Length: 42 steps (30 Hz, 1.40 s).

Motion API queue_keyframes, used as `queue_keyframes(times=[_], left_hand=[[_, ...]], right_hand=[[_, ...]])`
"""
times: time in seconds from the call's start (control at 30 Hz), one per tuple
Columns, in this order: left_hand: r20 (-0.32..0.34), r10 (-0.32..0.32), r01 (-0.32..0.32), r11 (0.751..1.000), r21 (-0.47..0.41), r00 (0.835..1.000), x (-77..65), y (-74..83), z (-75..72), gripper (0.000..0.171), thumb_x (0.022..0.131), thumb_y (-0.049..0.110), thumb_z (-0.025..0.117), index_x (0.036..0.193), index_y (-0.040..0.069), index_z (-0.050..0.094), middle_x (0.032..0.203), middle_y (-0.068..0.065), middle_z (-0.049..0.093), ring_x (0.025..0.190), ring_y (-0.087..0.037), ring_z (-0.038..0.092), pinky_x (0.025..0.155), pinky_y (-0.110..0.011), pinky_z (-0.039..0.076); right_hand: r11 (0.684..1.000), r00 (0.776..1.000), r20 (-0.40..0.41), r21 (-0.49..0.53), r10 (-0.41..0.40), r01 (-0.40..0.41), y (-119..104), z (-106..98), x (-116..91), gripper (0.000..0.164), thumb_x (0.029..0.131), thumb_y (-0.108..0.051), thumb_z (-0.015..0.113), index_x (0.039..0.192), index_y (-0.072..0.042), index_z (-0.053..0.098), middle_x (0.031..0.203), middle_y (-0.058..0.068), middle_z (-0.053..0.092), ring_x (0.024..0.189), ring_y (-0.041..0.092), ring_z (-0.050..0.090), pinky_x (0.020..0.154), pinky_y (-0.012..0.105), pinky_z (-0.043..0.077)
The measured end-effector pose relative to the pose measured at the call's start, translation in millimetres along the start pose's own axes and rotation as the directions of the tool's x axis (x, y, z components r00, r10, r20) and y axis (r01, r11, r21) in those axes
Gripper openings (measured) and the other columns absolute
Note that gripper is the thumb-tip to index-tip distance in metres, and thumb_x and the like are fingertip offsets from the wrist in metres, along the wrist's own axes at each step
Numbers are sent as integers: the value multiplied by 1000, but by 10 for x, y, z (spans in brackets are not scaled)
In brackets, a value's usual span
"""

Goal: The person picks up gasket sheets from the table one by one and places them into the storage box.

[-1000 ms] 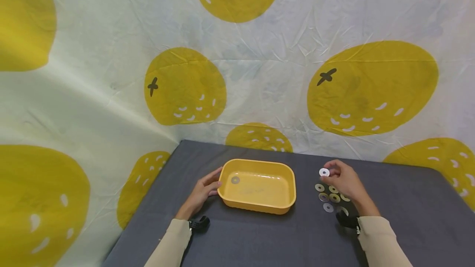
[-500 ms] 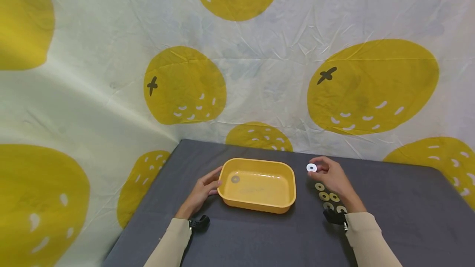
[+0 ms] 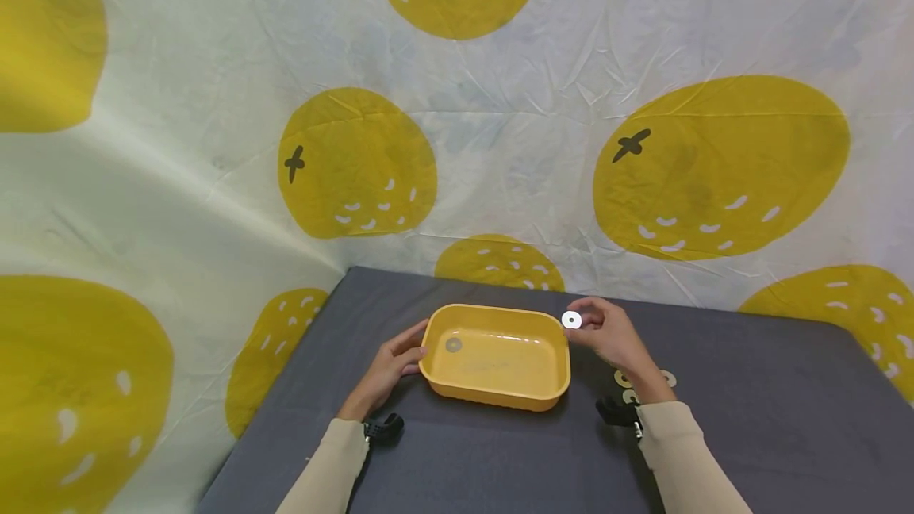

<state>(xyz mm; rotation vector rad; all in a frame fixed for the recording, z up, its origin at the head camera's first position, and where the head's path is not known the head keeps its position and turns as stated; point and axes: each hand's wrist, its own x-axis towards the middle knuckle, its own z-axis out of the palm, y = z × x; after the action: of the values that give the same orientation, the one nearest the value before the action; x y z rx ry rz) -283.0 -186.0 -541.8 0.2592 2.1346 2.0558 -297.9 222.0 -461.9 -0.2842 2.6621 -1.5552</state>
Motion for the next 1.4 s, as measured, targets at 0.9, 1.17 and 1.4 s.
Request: queue_keyframes(times=[0.9,1.17,1.4], left_hand=[[-6,-5,5,1000,-10,1000,3,-6,-1,59,98,26,70,154,27,49,139,-18,61,111,-20,68,91,-35,61],[1,1,-1,1000,-13,1000,6,-24,-10,59,98,26,70,154,27,49,139,-18,61,110,-19,69,91,-35,61],[0,11,-11,1000,-3,1000,16,-42,-15,58,99,25,69,153,28,49,138,-18,63,110,-20,70,90,-35,61]], right_hand=[[977,985,5,-122,-174,173,-268,517,83,26,92,-15,78,116,-9,70,98,11,57,78,19,50,63,25,42],[965,973,8,-127,-232,231,-286,604,90,26,92,-16,77,117,-10,71,99,9,59,78,17,52,65,24,45],[965,975,-4,-146,-220,217,-267,664,131,25,92,-17,77,116,-10,71,98,9,56,76,17,45,63,26,37]])
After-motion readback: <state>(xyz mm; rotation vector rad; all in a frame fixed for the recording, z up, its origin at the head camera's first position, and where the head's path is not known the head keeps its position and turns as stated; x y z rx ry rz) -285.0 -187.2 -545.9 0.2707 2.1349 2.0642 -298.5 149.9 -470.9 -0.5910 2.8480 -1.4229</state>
